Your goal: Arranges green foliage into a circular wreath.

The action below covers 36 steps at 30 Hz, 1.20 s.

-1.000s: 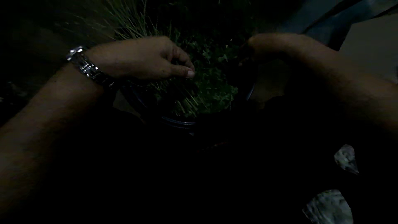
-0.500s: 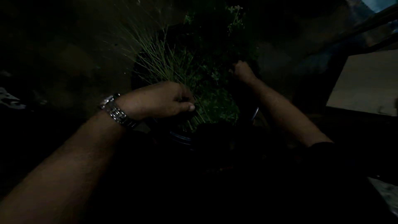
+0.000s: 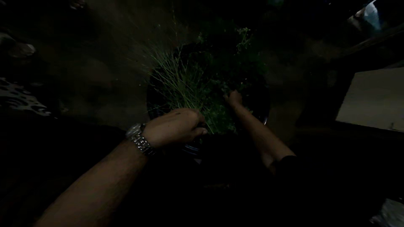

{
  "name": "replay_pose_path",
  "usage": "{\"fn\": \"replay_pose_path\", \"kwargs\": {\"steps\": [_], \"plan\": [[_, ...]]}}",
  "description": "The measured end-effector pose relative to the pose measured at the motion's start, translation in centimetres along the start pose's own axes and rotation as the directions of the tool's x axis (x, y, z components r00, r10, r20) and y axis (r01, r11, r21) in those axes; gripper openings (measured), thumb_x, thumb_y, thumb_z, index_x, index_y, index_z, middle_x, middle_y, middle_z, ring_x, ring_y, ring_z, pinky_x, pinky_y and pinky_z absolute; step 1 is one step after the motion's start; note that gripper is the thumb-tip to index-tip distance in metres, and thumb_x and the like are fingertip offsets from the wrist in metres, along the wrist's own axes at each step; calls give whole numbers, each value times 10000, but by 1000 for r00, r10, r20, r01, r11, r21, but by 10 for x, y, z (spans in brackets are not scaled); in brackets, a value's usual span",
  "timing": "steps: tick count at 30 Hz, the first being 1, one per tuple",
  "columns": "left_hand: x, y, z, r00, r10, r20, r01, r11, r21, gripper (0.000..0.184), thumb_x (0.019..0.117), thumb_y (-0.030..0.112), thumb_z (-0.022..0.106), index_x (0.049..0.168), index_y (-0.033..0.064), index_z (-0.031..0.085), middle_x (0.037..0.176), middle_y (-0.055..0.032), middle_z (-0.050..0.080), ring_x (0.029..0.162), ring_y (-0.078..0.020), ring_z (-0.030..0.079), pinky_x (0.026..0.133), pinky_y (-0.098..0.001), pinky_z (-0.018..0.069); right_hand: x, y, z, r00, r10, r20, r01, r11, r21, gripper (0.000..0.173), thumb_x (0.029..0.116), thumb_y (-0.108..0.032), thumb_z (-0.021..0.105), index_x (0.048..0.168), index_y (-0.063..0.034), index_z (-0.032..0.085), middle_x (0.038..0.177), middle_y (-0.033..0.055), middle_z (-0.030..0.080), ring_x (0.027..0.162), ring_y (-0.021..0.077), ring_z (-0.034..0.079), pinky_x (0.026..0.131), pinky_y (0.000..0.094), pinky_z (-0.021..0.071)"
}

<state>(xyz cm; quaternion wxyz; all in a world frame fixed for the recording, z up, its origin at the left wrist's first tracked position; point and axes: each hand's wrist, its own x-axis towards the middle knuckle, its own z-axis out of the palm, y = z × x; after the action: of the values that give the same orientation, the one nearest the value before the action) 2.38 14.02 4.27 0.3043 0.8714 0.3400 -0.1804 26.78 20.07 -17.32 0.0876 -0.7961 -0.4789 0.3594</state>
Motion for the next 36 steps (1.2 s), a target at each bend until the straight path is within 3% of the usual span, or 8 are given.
{"fn": "replay_pose_path", "kwargs": {"steps": [3,8,12,24,28,30,33,36], "plan": [[7,4,4,998,-59,33,58,998,33,270,1047,333,591,1130,115,725,1091,-67,670,1005,-213,652,906,-435,533,-6,2,-4,1000,6,10,-8,978,210,356,1036,-247,609,1268,17,663,1283,253,651,1231,414,609,1048,596,467],[11,1,19,997,-61,44,59,998,38,266,1049,300,591,1133,87,726,1099,-98,681,1023,-242,659,930,-457,529,-27,4,-13,998,-65,-10,64,940,334,352,996,-231,696,1220,37,655,1189,249,667,1133,386,638,996,559,499],[16,0,27,996,-60,71,56,996,64,296,1057,292,576,1147,49,719,1124,-149,682,1071,-301,655,971,-501,506,-47,0,-21,990,-107,-92,133,928,348,372,988,-234,709,1199,65,643,1260,275,604,1162,385,598,1003,547,483],[28,-8,36,983,-113,148,109,993,39,326,1072,296,544,1203,40,699,1135,-173,686,1071,-324,658,974,-532,499,-34,-14,-9,923,-74,-377,172,957,233,272,988,-168,674,1162,41,675,1280,249,601,1206,405,595,1025,545,495],[27,-8,38,986,-116,122,110,992,55,306,1063,287,562,1161,37,708,1115,-175,687,1068,-334,661,958,-543,509,-27,-1,7,980,-75,-185,83,996,39,394,995,-336,684,1265,-50,689,1407,270,547,1315,462,510,1061,631,426],[28,-8,38,986,-118,117,112,992,56,301,1060,290,567,1174,49,708,1128,-169,687,1086,-330,658,967,-544,507,-26,3,15,985,-55,-165,46,997,-58,446,1033,-444,589,1327,-122,682,1478,246,493,1372,463,438,1087,654,369],[25,-10,40,991,-86,98,82,996,46,295,1052,278,583,1180,45,711,1133,-167,689,1084,-321,659,973,-528,507,-30,4,20,940,-119,-321,77,987,-140,458,1082,-440,464,1346,-131,676,1495,219,487,1384,454,420,1085,654,348],[22,-8,37,986,-108,126,102,994,51,313,1056,283,579,1234,51,693,1186,-175,677,1123,-331,648,1006,-528,492,-34,-3,20,855,-221,-469,148,971,-188,430,1085,-380,465,1304,-89,695,1442,220,538,1337,456,471,1069,659,360]]}}
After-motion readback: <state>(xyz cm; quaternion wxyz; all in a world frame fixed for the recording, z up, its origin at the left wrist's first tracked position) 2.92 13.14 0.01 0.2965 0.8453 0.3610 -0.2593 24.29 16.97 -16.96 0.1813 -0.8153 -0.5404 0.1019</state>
